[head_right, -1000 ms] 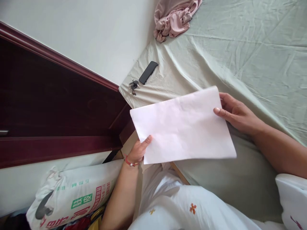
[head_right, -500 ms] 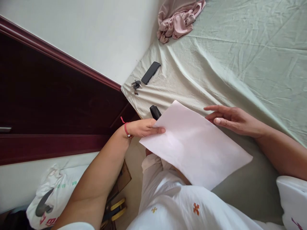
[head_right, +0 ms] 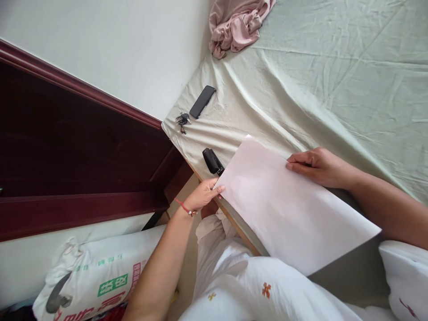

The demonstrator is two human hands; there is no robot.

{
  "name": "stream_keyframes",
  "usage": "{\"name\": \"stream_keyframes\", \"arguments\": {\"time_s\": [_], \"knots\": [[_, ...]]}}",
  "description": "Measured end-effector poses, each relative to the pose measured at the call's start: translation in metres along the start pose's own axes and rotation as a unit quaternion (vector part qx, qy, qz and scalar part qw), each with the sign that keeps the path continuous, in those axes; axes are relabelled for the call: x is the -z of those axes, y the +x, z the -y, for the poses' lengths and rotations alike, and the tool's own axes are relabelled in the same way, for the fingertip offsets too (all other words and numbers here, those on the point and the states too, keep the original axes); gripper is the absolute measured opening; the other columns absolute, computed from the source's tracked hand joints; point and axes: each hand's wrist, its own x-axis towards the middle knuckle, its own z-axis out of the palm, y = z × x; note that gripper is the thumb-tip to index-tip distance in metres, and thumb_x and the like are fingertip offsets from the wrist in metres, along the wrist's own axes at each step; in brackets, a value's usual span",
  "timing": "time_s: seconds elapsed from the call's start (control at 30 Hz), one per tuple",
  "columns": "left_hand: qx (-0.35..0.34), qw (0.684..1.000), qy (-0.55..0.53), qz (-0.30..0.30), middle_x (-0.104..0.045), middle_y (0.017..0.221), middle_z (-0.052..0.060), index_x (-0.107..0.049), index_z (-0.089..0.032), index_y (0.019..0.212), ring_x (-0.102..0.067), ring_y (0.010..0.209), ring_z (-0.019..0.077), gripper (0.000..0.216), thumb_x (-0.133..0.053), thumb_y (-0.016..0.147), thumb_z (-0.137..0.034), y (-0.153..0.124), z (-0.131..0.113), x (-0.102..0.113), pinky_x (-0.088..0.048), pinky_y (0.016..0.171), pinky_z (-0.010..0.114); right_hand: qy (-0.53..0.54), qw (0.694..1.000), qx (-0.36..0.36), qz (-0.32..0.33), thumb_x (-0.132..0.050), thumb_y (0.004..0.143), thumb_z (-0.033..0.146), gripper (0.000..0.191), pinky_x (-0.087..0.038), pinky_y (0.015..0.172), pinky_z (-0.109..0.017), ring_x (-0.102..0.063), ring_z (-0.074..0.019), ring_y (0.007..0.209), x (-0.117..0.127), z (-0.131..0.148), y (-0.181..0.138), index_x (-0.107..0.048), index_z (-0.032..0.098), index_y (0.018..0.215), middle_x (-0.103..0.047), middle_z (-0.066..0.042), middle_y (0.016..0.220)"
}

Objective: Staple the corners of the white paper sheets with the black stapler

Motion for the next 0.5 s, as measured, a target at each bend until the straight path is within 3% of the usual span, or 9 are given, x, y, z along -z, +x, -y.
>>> {"name": "stream_keyframes", "arguments": {"time_s": [0.07, 0.17, 0.5], "knots": [[0.033, 0.997, -0.057, -0.029, -0.069, 0.073, 0.004, -0.066, -0.013, 0.089, -0.066, 0.059, 0.0136, 0.050, -0.073, 0.081, -0.062, -0.013, 0.014, -0.006, -0.041, 0.049, 0.020, -0.010, 1.000, -0.005, -0.007, -0.044, 0.093, 0.074, 0.064, -0.040, 0.066, -0.019, -0.054, -0.0075, 0.068, 0.000, 0.000, 0.000, -0.071, 0.017, 0.100, -0.067, -0.003, 0.080], [0.059, 0.986, -0.123, -0.100, -0.067, 0.072, 0.004, -0.062, -0.014, 0.083, -0.058, 0.044, 0.0083, 0.046, -0.077, 0.077, -0.056, -0.023, 0.022, -0.019, -0.027, 0.039, 0.018, -0.028, 0.999, -0.024, -0.018, -0.045, 0.092, 0.075, 0.063, -0.041, 0.067, -0.021, -0.055, -0.0085, 0.069, -0.001, 0.000, 0.000, -0.071, 0.018, 0.099, -0.066, -0.002, 0.080], [0.060, 0.921, -0.297, -0.245, -0.060, 0.066, -0.001, -0.058, -0.013, 0.068, -0.048, 0.038, 0.0032, 0.042, -0.090, 0.060, -0.039, -0.009, 0.004, -0.041, -0.015, 0.037, 0.017, -0.041, 0.998, -0.037, -0.044, -0.043, 0.089, 0.080, 0.069, -0.043, 0.074, -0.024, -0.060, -0.0130, 0.080, -0.002, -0.003, 0.002, -0.072, 0.019, 0.102, -0.069, -0.002, 0.087]]}}
